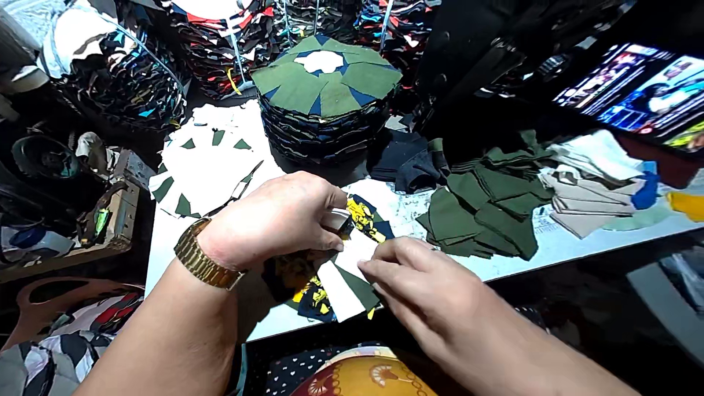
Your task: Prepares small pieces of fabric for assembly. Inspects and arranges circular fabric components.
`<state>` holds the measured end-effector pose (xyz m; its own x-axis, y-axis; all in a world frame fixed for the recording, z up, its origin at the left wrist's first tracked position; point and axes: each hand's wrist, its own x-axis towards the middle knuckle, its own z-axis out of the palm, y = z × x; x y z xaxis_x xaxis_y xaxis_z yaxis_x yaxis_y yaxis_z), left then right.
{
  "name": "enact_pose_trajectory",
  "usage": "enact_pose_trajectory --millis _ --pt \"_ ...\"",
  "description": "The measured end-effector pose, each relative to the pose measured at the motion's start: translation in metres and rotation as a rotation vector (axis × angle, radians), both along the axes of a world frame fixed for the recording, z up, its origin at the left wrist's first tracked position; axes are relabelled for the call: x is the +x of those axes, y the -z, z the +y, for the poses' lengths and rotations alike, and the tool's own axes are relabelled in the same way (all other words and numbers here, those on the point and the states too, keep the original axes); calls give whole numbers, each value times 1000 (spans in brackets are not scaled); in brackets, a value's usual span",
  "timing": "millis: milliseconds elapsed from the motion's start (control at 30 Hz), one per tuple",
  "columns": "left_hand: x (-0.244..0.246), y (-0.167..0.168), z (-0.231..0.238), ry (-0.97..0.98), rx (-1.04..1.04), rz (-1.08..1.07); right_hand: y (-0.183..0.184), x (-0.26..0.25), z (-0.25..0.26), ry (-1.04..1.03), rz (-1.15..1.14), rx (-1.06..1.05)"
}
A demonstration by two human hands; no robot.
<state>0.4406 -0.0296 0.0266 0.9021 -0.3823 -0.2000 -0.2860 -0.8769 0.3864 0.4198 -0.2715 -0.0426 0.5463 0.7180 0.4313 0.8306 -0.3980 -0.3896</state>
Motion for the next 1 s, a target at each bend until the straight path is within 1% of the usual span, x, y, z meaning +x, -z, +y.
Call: enact_pose_trajectory --millis 33,100,167,267,400,567,800,1000 --pt "2 2 2 11 -65 -11 -6 5 -8 -6 22 31" --pt "4 5 4 13 -243 -25 -18 22 -27 42 -14 50" --pt "5 7 3 -6 -405 -44 -23 40 -46 104 -80 11" --pt "6 10 -1 -29 -610 -45 -19 56 -62 130 -104 -60" --pt "7 13 -5 -69 -759 21 -15 58 -64 136 -63 -56" --pt "8 14 -4 -112 -776 32 -14 61 -65 124 -47 -44" --pt "7 15 -4 -148 -876 39 -14 66 -68 102 13 -14" --pt "7 15 -5 -135 -880 47 -14 62 -68 123 -44 -40"
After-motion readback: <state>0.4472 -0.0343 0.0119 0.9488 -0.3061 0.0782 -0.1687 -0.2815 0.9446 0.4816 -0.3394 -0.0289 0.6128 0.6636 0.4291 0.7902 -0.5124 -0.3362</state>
